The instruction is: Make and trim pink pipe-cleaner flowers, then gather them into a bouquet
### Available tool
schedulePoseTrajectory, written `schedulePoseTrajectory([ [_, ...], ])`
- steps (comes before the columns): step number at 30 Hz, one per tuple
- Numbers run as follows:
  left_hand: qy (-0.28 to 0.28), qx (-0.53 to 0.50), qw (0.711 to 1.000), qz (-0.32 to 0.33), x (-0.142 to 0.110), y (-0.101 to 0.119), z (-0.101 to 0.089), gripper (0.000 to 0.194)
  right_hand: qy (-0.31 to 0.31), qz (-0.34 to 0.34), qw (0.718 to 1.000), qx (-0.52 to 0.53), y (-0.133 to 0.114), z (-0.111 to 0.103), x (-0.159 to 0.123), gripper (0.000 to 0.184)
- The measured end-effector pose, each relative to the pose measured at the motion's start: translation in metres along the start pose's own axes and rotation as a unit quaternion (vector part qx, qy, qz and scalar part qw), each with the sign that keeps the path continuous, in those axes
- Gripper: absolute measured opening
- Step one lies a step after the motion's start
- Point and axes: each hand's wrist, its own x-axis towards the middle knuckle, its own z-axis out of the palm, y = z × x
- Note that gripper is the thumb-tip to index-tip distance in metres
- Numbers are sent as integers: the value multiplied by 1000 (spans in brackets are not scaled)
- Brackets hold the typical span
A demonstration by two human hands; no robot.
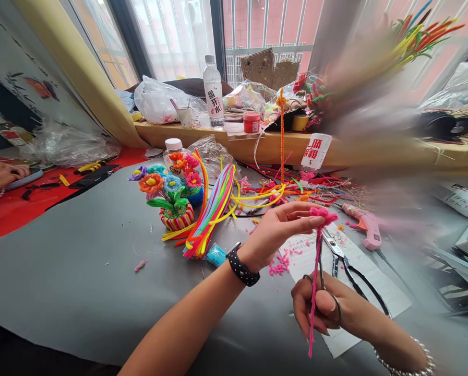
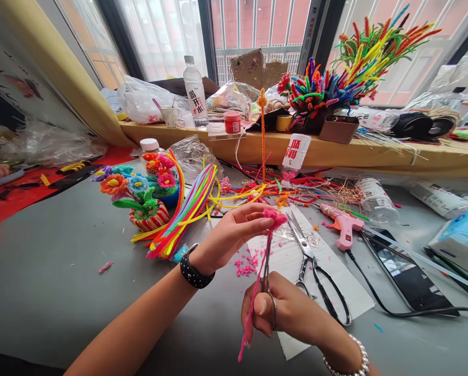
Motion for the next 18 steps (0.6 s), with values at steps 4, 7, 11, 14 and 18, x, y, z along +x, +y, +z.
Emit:
schedulePoseTrajectory([
  [4,-1,-7,1000,-4,0,1,0,19,-1,5,1000,4,1,1,0,71],
  [7,3,-21,1000,-3,0,1,0,18,3,15,1000,12,3,2,0,70],
  [11,8,-36,999,0,1,2,0,18,12,29,999,16,7,2,-2,70],
  [14,12,-45,999,1,1,1,0,17,19,38,999,15,10,1,-3,69],
  [18,16,-50,999,8,1,0,0,17,15,38,999,6,12,1,-3,68],
])
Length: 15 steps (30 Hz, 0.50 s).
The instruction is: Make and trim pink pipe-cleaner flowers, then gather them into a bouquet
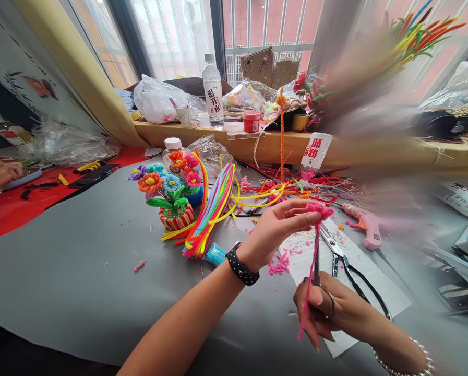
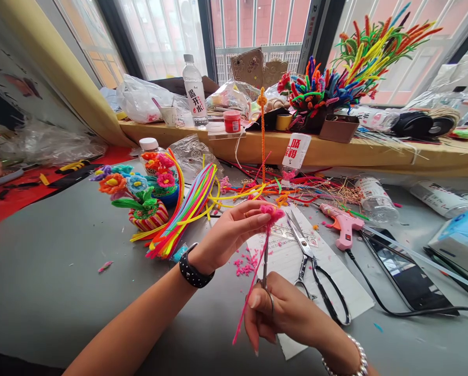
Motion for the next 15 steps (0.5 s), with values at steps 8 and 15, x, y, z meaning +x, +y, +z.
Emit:
schedulePoseTrajectory([
  [8,1,19,1000,0,-1,5,-1,23,-9,-24,997,-72,-7,-2,0,79],
  [15,-24,45,999,-16,-1,5,-1,34,-12,-50,992,-116,-13,-2,-1,80],
])
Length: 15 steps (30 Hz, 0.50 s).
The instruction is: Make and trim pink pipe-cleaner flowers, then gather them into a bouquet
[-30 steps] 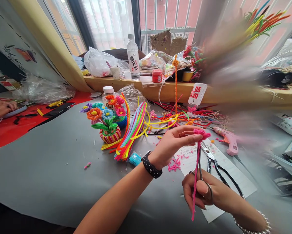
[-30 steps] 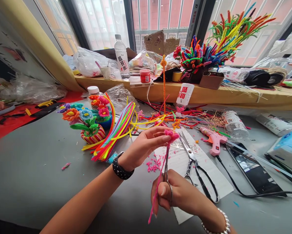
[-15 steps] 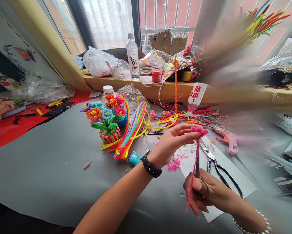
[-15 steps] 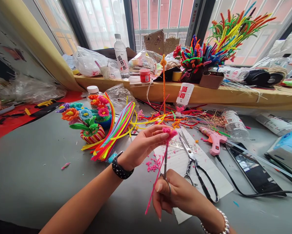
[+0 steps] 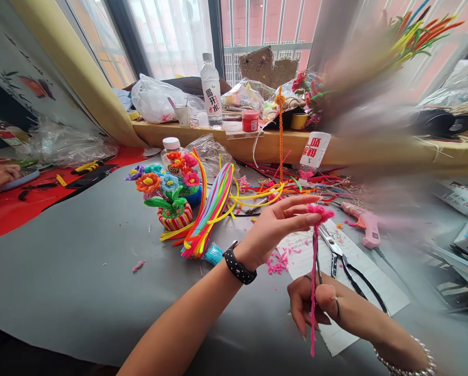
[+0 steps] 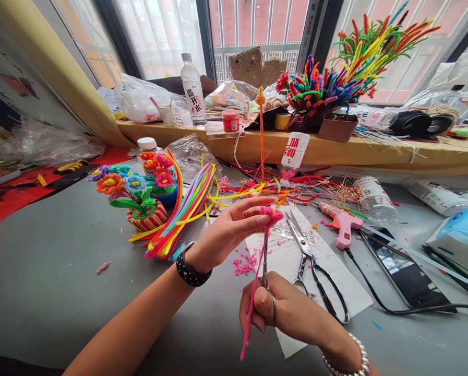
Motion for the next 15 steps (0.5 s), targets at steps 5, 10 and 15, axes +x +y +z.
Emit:
schedulePoseTrajectory([
  [5,-10,5,1000,-2,0,-1,0,36,1,-5,1000,7,-1,0,1,78],
  [10,-9,6,1000,6,1,0,-1,36,-1,3,1000,-6,-4,-2,-1,78],
  [15,-3,20,1000,9,1,-1,-2,35,-7,12,999,-30,-6,-2,-3,77],
])
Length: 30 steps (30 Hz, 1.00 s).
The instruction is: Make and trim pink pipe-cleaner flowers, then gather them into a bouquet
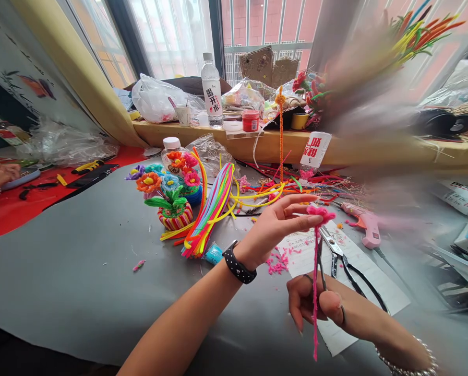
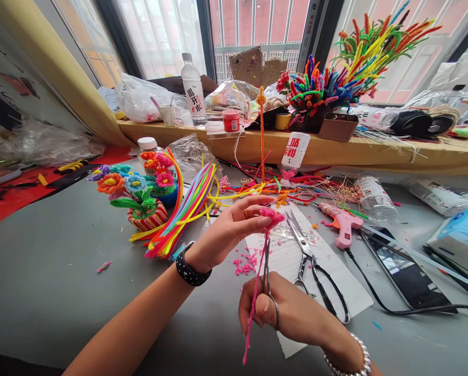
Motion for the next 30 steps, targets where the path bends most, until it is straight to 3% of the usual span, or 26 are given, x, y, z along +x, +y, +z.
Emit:
schedulePoseTrajectory([
  [30,-4,-8,1000,-12,-1,-1,3,33,21,0,994,112,20,4,1,67],
])
